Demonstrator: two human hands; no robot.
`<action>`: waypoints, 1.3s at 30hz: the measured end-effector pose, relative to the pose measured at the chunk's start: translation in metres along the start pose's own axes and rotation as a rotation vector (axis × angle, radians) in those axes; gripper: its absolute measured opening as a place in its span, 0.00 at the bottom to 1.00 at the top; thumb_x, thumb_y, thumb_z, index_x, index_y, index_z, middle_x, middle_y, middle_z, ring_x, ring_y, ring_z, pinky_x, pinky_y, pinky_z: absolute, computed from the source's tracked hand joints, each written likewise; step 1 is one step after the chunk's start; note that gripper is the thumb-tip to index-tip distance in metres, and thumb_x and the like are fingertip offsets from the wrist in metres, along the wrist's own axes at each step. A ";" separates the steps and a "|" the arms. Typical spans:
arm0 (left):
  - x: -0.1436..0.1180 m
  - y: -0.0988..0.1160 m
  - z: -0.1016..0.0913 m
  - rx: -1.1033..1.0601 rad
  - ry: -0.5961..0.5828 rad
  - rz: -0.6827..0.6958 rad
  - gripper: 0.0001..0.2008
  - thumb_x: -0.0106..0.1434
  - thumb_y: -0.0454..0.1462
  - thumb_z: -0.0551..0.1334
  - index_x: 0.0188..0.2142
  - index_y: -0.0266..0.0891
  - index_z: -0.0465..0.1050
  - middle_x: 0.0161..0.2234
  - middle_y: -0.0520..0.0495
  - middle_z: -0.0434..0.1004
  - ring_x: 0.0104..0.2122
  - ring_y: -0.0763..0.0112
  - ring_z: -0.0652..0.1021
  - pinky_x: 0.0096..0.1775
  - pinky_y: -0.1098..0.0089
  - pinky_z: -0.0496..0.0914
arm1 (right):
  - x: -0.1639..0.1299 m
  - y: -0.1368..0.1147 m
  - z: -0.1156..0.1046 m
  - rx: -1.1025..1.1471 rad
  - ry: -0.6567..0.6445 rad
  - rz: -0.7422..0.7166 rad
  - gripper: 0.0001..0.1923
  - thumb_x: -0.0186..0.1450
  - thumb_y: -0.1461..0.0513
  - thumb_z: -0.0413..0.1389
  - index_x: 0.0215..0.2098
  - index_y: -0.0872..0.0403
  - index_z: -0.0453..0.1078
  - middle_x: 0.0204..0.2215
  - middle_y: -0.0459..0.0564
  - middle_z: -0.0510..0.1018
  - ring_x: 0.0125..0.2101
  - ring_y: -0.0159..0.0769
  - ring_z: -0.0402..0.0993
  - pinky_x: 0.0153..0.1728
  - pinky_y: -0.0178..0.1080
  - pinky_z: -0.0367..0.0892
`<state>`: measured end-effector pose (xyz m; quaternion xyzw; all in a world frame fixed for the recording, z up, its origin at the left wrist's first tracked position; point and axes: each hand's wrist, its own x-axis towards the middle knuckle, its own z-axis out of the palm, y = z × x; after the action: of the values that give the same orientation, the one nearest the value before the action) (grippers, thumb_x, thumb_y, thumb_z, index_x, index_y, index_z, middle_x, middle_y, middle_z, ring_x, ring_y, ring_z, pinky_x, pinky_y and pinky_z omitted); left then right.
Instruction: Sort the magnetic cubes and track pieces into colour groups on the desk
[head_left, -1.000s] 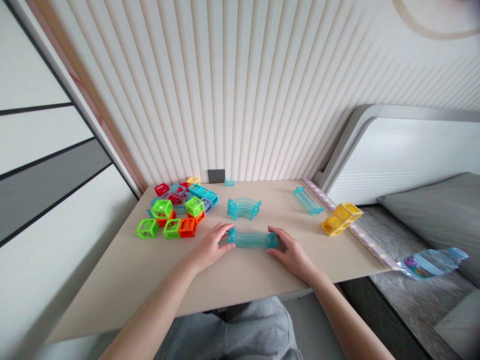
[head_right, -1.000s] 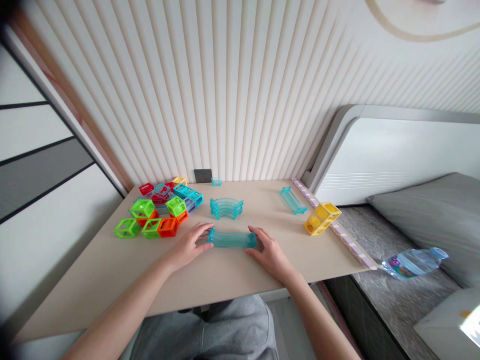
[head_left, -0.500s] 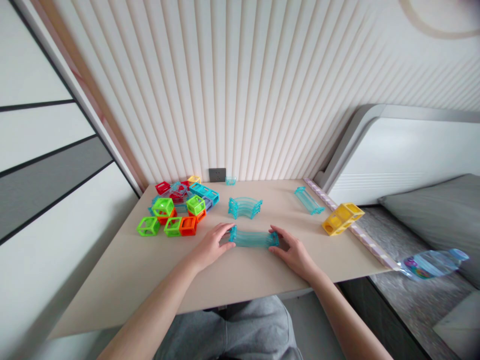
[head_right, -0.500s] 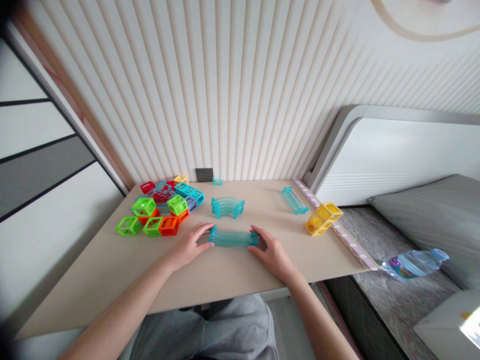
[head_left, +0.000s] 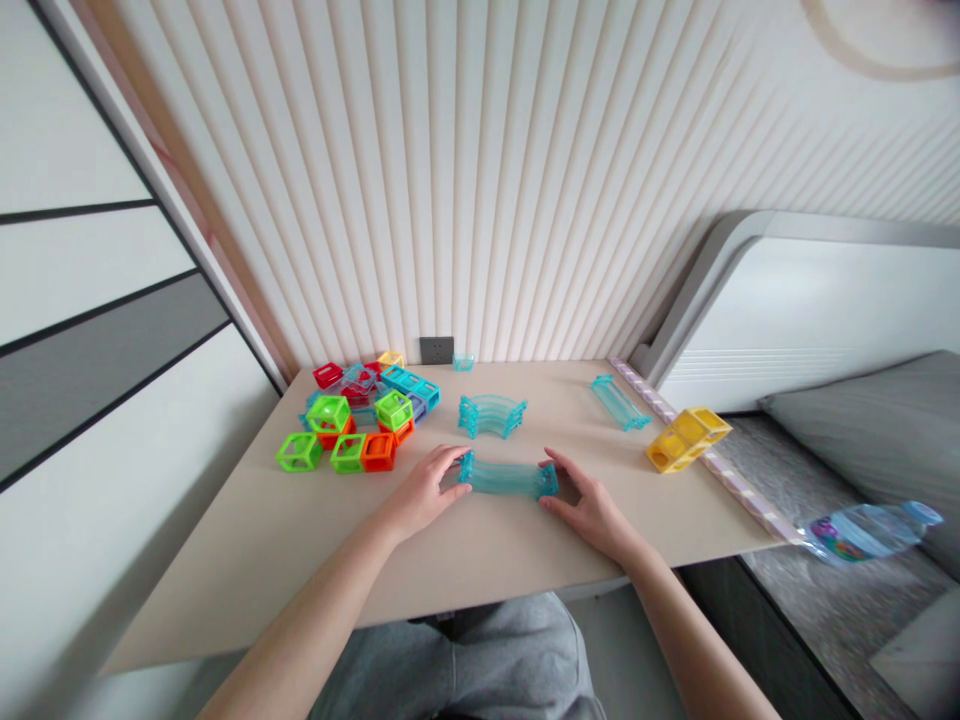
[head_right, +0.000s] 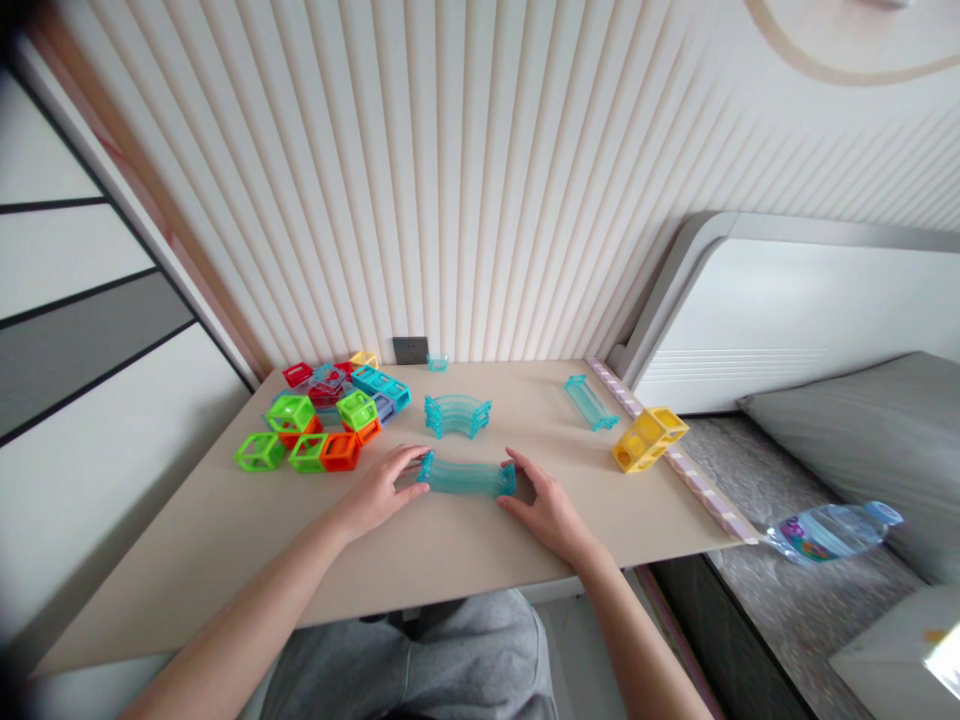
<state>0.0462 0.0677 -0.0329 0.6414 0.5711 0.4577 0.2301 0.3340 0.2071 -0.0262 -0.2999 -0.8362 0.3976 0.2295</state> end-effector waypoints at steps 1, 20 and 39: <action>0.000 0.000 0.000 0.007 0.001 0.000 0.24 0.64 0.37 0.64 0.59 0.46 0.64 0.55 0.44 0.71 0.53 0.62 0.76 0.55 0.56 0.74 | 0.000 0.000 0.000 0.000 -0.001 0.007 0.35 0.63 0.56 0.62 0.66 0.44 0.58 0.55 0.49 0.76 0.55 0.44 0.72 0.59 0.50 0.64; 0.001 -0.003 -0.002 -0.005 0.031 -0.074 0.20 0.63 0.41 0.66 0.54 0.41 0.69 0.52 0.42 0.76 0.49 0.61 0.80 0.53 0.57 0.75 | 0.001 -0.003 0.003 -0.089 0.013 -0.010 0.38 0.63 0.56 0.61 0.68 0.45 0.54 0.55 0.50 0.76 0.54 0.44 0.73 0.59 0.50 0.65; -0.006 0.008 -0.007 0.173 0.099 -0.037 0.21 0.63 0.41 0.66 0.55 0.44 0.68 0.52 0.42 0.74 0.51 0.59 0.76 0.54 0.55 0.72 | 0.003 -0.006 0.003 -0.361 0.075 -0.130 0.14 0.63 0.53 0.63 0.45 0.47 0.76 0.52 0.53 0.75 0.54 0.50 0.69 0.57 0.52 0.64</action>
<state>0.0448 0.0588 -0.0248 0.6247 0.6308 0.4338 0.1537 0.3281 0.2042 -0.0228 -0.2962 -0.9025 0.2142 0.2280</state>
